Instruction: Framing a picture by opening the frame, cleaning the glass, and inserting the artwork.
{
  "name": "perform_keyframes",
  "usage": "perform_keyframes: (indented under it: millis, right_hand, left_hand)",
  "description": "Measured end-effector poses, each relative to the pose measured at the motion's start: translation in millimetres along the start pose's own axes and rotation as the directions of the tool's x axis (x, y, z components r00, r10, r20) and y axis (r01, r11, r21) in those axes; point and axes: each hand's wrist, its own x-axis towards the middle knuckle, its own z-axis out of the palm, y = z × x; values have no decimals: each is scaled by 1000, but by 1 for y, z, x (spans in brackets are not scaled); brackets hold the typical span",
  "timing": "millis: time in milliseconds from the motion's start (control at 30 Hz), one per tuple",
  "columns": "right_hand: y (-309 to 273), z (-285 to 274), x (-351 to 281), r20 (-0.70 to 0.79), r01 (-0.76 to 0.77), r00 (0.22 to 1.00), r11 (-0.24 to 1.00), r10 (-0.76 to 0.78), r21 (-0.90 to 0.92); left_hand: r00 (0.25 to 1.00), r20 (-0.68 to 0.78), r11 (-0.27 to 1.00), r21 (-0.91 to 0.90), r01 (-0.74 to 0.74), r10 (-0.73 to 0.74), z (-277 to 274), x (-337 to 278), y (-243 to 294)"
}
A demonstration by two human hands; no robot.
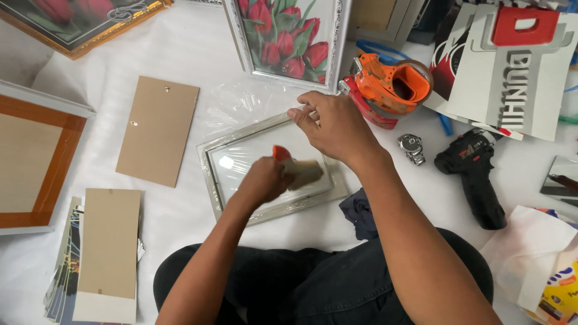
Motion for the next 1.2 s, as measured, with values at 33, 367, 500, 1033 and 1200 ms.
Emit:
perform_keyframes:
  millis: [33, 367, 500, 1033, 1200]
  right_hand:
    - [0, -1, 1, 1, -3, 1000, 1000, 3, -1]
    - [2, -3, 3, 24, 6, 1000, 996, -3, -87]
    - [8, 3, 0, 102, -28, 994, 979, 49, -202]
    - [-7, 87, -13, 590, 130, 791, 900, 159, -416]
    - [-2, 93, -13, 99, -271, 923, 811, 372, -519]
  left_hand:
    - [1000, 2, 1000, -2, -1, 1, -6, 8, -5]
    - [824, -563, 994, 112, 3, 61, 18, 18, -8]
    - [935, -350, 990, 144, -6, 57, 38, -27, 1]
    - [905, -423, 951, -261, -163, 39, -19, -51, -17]
    - [918, -309, 756, -654, -15, -249, -79, -95, -70]
